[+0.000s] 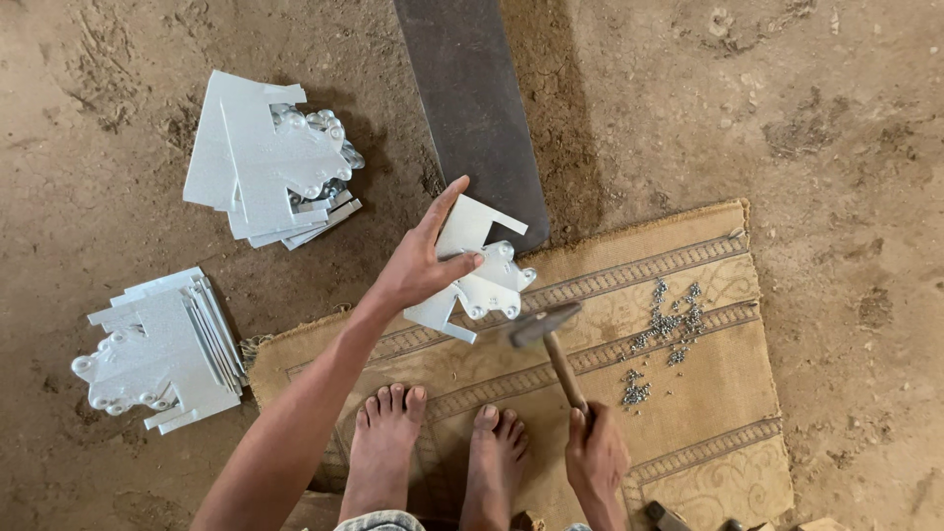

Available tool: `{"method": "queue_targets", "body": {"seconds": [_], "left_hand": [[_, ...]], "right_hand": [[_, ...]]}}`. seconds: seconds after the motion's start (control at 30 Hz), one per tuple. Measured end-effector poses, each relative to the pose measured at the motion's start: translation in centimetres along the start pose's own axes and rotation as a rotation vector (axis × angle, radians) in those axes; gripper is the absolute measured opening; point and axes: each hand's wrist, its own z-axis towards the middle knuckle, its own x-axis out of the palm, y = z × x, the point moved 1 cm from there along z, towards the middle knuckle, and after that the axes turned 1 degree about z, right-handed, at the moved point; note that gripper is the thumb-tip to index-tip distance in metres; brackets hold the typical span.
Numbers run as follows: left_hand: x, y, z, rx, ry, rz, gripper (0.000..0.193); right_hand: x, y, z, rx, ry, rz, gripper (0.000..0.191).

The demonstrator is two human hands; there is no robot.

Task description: The person stands at a work area and hammers small nails into white ornamental metal pieces one at a time, holding each piece against a metal bar while striking the nails with a hammer, then sets the finished piece on a growing pile and picks up the next piece.

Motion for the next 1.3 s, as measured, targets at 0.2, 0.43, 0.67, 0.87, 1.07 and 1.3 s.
{"method": "queue_targets", "body": {"seconds": [0.2, 0.43, 0.67, 0.87, 1.07, 1.3], "left_hand": [[-0.2, -0.2, 0.1, -0.003, 0.001, 0.084, 0.096], [-0.3, -1.0, -0.2, 0.065, -0.037, 0.168, 0.097], [-0.6, -1.0, -0.2, 0.006, -0.036, 0.154, 0.096], [-0.5, -0.9, 0.0, -0.013, -0.037, 0.195, 0.096], [-0.4, -0.1, -0.4, -0.015, -0.051, 0.246, 0.099], [-0.3, -0.3, -0.2, -0.037, -0.044, 0.255, 0.099]], "right_hand": [[-9.0, 3.2, -3.0, -0.235, -0.021, 0.406, 0.031], [-11.9, 10.7, 2.7, -0.318, 0.041, 0.272, 0.037], [-14.5, 10.2, 0.4, -0.505, -0.227, 0.383, 0.026], [-11.8, 10.8, 1.9, -0.627, -0.194, 0.337, 0.026], [-12.2, 8.9, 1.5, -0.351, -0.113, 0.238, 0.025], [-10.3, 9.1, 1.8, -0.494, -0.158, 0.729, 0.031]]}}
